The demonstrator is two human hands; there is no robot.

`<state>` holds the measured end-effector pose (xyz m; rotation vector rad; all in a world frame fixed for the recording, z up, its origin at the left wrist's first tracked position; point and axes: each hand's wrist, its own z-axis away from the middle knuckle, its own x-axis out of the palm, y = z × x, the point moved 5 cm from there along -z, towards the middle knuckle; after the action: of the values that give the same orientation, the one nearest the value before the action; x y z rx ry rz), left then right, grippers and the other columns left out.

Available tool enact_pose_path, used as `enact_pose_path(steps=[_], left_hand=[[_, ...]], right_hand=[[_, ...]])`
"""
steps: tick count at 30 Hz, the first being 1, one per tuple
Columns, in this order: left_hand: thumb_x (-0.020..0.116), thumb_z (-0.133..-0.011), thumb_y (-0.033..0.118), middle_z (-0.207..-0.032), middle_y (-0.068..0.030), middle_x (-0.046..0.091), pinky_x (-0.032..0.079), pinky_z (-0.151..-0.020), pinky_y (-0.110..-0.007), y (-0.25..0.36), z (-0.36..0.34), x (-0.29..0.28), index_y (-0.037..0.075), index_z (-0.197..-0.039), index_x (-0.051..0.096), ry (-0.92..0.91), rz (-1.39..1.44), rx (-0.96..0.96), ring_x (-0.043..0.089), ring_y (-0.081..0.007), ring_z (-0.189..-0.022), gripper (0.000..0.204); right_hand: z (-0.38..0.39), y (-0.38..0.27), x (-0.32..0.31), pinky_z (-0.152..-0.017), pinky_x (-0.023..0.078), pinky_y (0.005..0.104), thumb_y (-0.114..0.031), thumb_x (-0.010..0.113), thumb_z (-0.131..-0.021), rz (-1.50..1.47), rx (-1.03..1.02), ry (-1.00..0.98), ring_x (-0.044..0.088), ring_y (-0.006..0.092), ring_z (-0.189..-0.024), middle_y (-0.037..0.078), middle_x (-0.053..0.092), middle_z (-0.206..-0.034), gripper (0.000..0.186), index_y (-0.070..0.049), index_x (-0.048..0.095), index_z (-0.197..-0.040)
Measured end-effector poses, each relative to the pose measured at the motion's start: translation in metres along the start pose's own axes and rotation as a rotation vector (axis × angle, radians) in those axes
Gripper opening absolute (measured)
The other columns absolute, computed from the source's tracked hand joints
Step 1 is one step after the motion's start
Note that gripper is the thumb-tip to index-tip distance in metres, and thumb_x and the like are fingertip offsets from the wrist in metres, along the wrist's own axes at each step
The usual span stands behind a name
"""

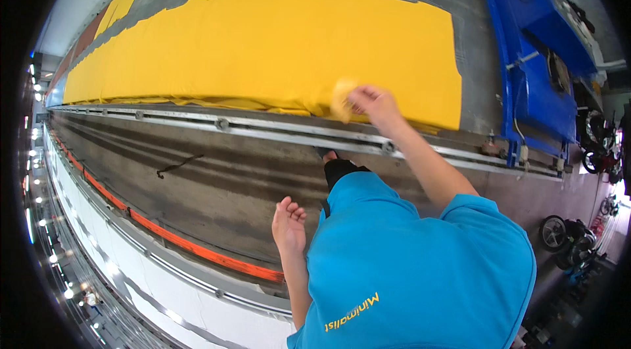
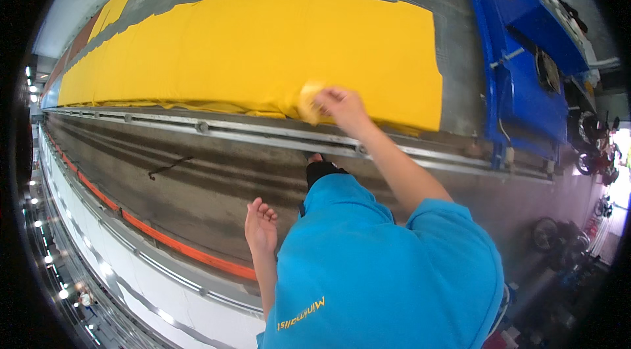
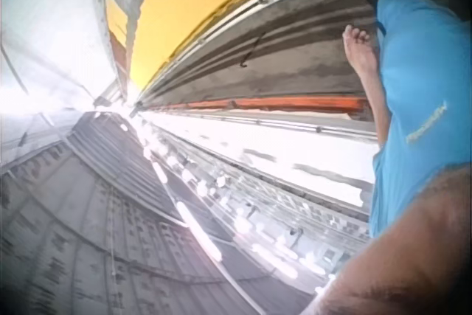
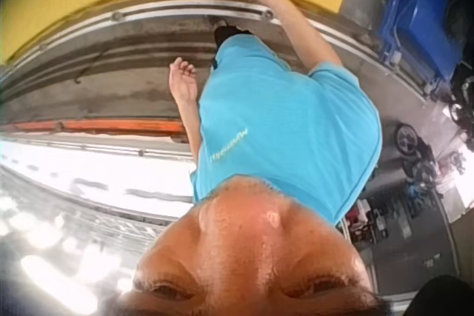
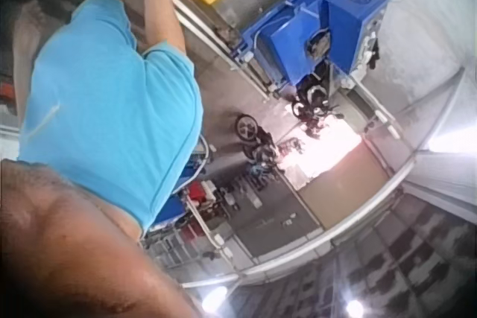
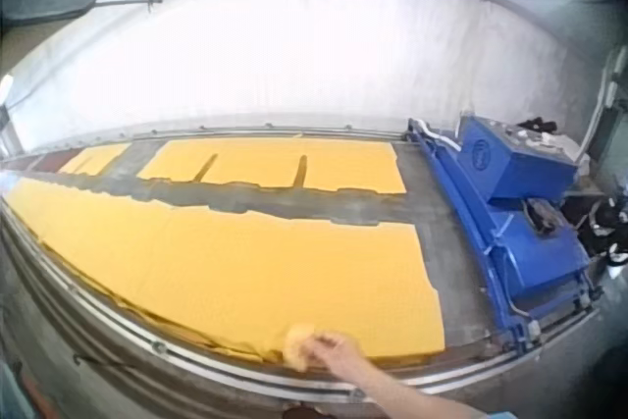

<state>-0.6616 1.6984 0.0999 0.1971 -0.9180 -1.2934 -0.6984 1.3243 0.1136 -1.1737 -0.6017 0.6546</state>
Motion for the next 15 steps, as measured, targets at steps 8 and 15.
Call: enact_pose_path(steps=[8, 15], left_hand=[[0.058, -0.099, 0.042, -0.093, -0.0055, 0.064, 0.052, -0.072, -0.03, 0.028, -0.061, -0.167, 0.002, -0.116, 0.059, 0.517, -0.379, -0.084, 0.062, -0.0181, -0.08, 0.043], [0.06, -0.098, 0.04, -0.087, -0.004, 0.065, 0.05, -0.065, -0.029, 0.003, -0.016, -0.259, 0.005, -0.105, 0.064, 0.517, -1.053, -0.346, 0.061, -0.0162, -0.072, 0.036]], right_hand=[[-0.179, -0.078, -0.06, -0.068, 0.052, 0.0339, -0.015, 0.063, -0.091, 0.975, -0.843, 0.606, 0.065, 0.0248, -0.079, 0.009, 0.069, -0.088, 0.011, -0.008, 0.071, -0.091], [-0.23, -0.023, -0.093, -0.072, 0.053, 0.0301, -0.014, 0.065, -0.091, 0.919, -0.622, 0.662, 0.066, 0.0182, -0.081, 0.007, 0.071, -0.092, 0.014, -0.006, 0.07, -0.101]])
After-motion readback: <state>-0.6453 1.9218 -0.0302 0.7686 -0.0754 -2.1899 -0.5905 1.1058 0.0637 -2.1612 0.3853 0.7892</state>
